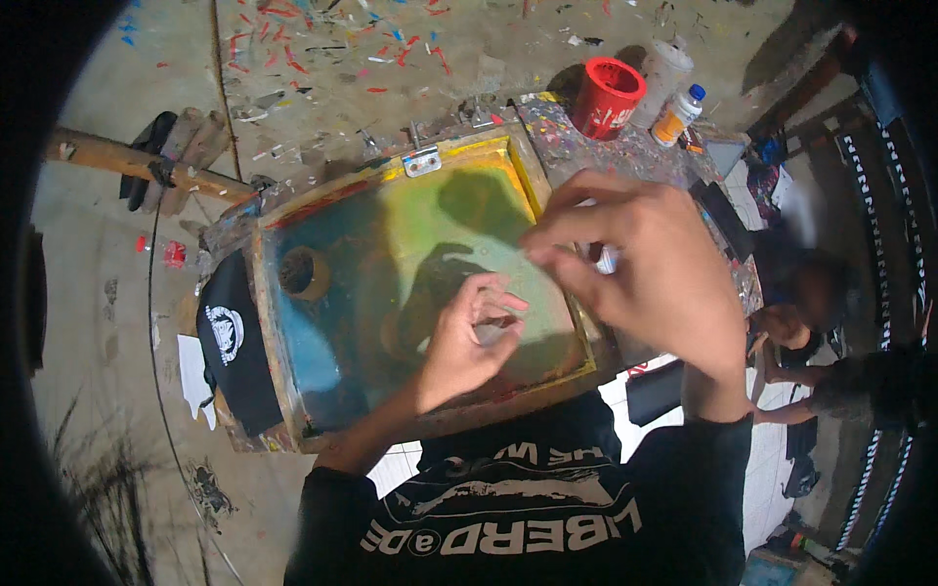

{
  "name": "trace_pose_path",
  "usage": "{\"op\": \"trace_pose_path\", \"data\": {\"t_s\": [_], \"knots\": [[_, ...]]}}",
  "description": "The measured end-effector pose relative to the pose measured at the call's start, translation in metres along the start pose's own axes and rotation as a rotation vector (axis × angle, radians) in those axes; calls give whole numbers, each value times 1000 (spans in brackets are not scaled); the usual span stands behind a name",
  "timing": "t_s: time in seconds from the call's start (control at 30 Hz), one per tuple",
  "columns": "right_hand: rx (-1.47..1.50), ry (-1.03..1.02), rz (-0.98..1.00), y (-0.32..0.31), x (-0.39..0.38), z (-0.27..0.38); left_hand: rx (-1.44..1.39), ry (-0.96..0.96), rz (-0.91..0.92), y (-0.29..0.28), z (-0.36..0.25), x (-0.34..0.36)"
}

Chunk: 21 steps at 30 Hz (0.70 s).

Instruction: The person secures a screen printing frame onto a workbench using clamps. They then apply masking tape to the edges of the screen mesh, smoothing it down with their fingers. Finally, they lift the frame and wipe the mesh surface with a blue cloth.

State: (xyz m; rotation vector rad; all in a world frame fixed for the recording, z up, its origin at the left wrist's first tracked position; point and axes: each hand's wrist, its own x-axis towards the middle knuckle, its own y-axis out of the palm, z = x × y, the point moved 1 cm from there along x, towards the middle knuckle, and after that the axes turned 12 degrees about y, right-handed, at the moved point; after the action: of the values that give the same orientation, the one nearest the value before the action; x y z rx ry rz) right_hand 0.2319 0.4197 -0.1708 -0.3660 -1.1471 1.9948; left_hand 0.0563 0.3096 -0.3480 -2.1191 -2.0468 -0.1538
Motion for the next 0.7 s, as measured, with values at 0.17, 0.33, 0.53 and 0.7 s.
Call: {"op": "trace_pose_path", "data": {"t_s": [0.17,0.33,0.53,0.7], "knots": [[259,395,-145,30,-53,-66,-260,-248,293,-73,42,17],[606,847,-210,108,-128,-94,-167,-335,326,-120,67,54],[715,1049,-118,168,-155,-81,-41,-297,440,-122,108,117],[621,1007,-90,192,-145,-63,51,-318,524,-109,122,145]]}}
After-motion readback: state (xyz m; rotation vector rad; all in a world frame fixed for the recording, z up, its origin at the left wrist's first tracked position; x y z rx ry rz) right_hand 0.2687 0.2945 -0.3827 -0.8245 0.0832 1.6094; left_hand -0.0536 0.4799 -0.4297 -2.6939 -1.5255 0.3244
